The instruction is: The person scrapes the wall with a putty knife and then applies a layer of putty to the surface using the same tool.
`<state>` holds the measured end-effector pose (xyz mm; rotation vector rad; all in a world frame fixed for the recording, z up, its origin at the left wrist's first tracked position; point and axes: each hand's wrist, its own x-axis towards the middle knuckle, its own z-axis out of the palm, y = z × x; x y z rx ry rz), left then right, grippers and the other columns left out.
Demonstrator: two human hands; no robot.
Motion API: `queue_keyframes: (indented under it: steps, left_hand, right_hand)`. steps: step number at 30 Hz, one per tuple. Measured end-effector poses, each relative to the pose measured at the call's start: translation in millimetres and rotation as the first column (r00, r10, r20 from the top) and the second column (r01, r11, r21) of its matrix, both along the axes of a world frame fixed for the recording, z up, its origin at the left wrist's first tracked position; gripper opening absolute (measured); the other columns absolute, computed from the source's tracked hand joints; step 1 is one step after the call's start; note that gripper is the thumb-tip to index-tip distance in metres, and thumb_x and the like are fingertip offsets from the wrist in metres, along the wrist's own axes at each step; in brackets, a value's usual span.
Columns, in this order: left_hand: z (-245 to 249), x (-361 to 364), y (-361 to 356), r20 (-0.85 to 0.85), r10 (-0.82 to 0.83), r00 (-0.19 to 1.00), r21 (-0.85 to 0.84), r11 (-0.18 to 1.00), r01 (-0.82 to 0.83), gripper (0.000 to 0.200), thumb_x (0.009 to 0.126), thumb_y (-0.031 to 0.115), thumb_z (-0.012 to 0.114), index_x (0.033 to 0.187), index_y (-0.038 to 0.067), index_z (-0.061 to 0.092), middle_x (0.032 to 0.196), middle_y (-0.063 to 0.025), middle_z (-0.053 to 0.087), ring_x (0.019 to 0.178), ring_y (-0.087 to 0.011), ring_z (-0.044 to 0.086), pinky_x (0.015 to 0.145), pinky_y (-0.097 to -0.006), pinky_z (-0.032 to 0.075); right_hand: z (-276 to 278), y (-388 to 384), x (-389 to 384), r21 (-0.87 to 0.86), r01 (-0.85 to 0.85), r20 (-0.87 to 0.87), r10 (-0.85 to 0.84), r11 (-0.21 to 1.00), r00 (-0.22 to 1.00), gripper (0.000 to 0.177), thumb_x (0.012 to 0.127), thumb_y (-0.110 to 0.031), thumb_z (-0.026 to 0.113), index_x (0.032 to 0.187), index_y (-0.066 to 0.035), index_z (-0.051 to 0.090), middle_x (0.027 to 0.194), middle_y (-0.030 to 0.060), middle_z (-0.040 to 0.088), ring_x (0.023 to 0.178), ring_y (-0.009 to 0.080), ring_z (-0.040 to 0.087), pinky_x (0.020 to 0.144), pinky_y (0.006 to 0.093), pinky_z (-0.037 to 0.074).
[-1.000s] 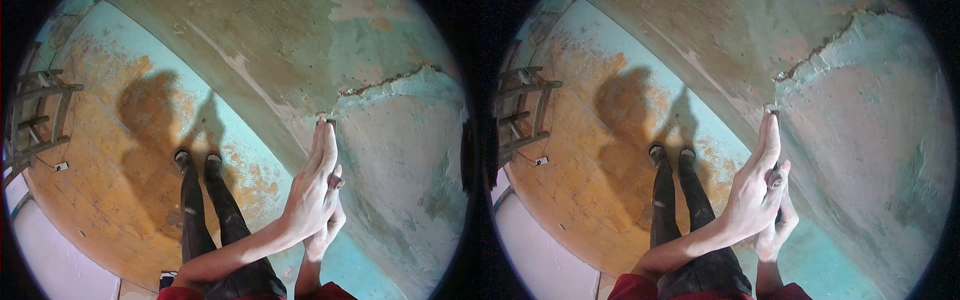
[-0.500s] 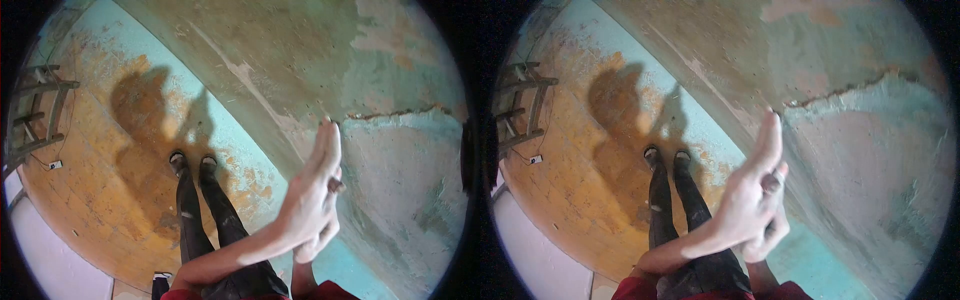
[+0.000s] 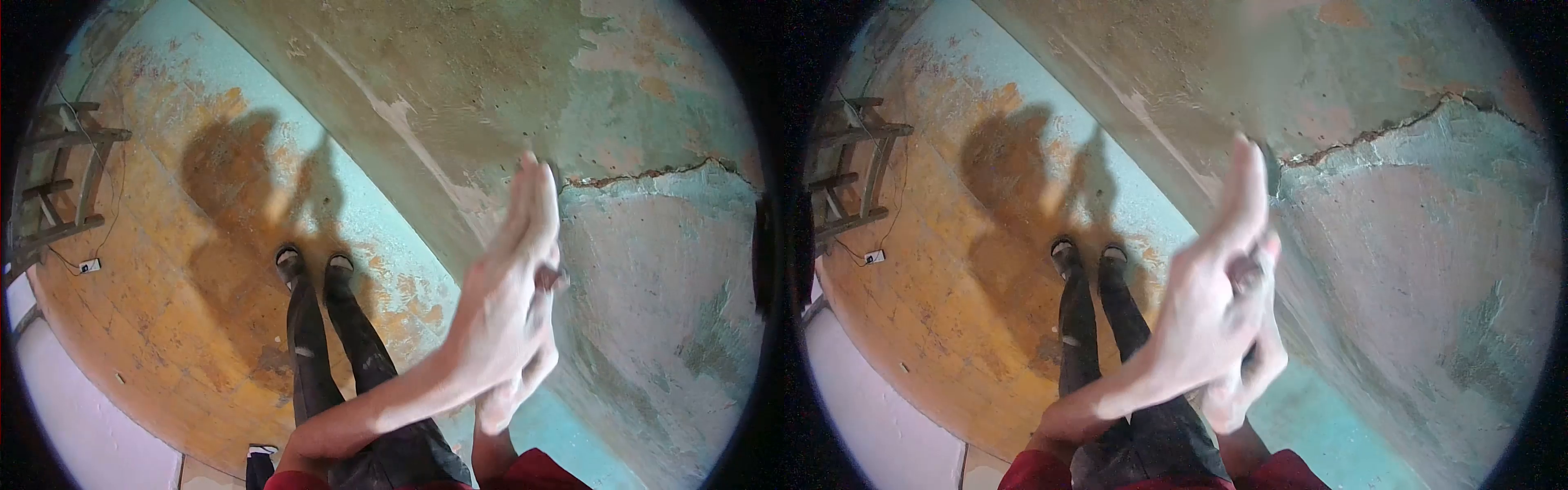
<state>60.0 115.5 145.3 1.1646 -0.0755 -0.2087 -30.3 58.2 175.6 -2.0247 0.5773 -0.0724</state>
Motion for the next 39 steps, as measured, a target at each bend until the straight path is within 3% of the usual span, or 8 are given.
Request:
queue_keyframes:
  steps: [3,19,23,26,30,32,34,39]
  left_hand:
    - [10,-14,-8,-0.013,0.034,0.999,0.052,0.998,-0.033,0.074,0.089,-0.012,0.045,0.157,0.000,0.021,0.156,-0.0342,0.026,0.114,-0.0325,0.065,0.094,-0.0348,0.053]
    - [8,0,7,0.217,0.033,0.976,0.129,0.990,-0.062,0.081,0.083,-0.016,0.047,0.157,0.000,0.018,0.159,-0.0338,0.019,0.145,-0.0497,0.024,0.108,-0.0455,0.045]
    - [6,26,25,0.182,0.051,0.982,0.106,0.992,-0.071,0.086,0.079,-0.019,0.046,0.158,0.001,0.017,0.159,-0.0339,0.019,0.146,-0.0486,0.023,0.109,-0.0422,0.044]
    - [13,4,12,0.214,0.023,0.977,0.135,0.989,-0.052,0.087,0.078,-0.020,0.046,0.158,0.000,0.017,0.158,-0.0345,0.019,0.145,-0.0480,0.025,0.107,-0.0416,0.045]
    - [22,36,29,-0.006,0.009,1.000,-0.031,0.999,-0.009,0.087,0.078,-0.020,0.048,0.157,0.001,0.020,0.158,-0.0348,0.019,0.145,-0.0489,0.024,0.107,-0.0420,0.045]
    - [6,30,26,0.286,0.095,0.953,0.171,0.974,-0.149,0.086,0.078,-0.019,0.049,0.157,0.000,0.020,0.158,-0.0352,0.019,0.145,-0.0472,0.027,0.101,-0.0408,0.051]
    - [11,12,13,0.266,0.056,0.962,0.158,0.982,-0.100,0.085,0.079,-0.018,0.050,0.156,-0.002,0.019,0.157,-0.0363,0.019,0.144,-0.0449,0.032,0.091,-0.0409,0.055]
    - [22,47,37,0.196,0.063,0.979,0.147,0.985,-0.093,0.085,0.080,-0.016,0.051,0.157,0.000,0.018,0.159,-0.0336,0.017,0.137,-0.0432,0.045,0.089,-0.0378,0.059]
  right_hand:
    - [8,2,0,-0.167,0.100,0.062,-0.091,0.981,0.994,0.050,0.090,-0.021,0.059,0.128,0.012,0.057,0.116,0.0146,0.067,0.103,0.0170,0.060,0.092,0.0301,0.045]
    - [7,24,13,0.010,0.234,0.075,-0.234,0.972,0.969,0.043,0.092,-0.019,0.059,0.122,0.011,0.057,0.111,0.0114,0.066,0.099,0.0147,0.057,0.088,0.0297,0.045]
    - [4,18,18,0.111,-0.101,0.026,0.099,0.989,0.995,0.055,0.102,-0.017,0.054,0.149,0.008,0.038,0.141,0.0142,0.053,0.122,0.0177,0.053,0.102,0.0318,0.042]
    - [10,38,18,0.122,0.192,0.135,-0.208,0.974,0.969,0.050,0.099,-0.021,0.057,0.138,0.010,0.051,0.129,0.0131,0.062,0.113,0.0145,0.055,0.096,0.0305,0.044]
    - [14,24,37,0.083,-0.004,-0.038,0.007,0.997,0.999,0.065,0.094,-0.028,0.056,0.146,0.009,0.042,0.139,0.0177,0.055,0.123,0.0191,0.054,0.103,0.0322,0.042]
    - [5,32,32,0.154,0.030,-0.032,-0.025,0.988,0.999,0.070,0.094,-0.032,0.057,0.148,0.009,0.039,0.141,0.0175,0.054,0.124,0.0191,0.053,0.103,0.0325,0.042]
    - [-3,39,35,-0.104,0.135,0.256,-0.105,0.985,0.961,0.056,0.093,-0.025,0.059,0.135,0.012,0.050,0.128,0.0167,0.062,0.113,0.0160,0.056,0.095,0.0315,0.045]
    - [18,35,50,0.219,0.001,0.060,-0.015,0.976,0.998,0.052,0.097,-0.007,0.057,0.143,0.012,0.043,0.138,0.0160,0.058,0.118,0.0190,0.057,0.100,0.0302,0.043]
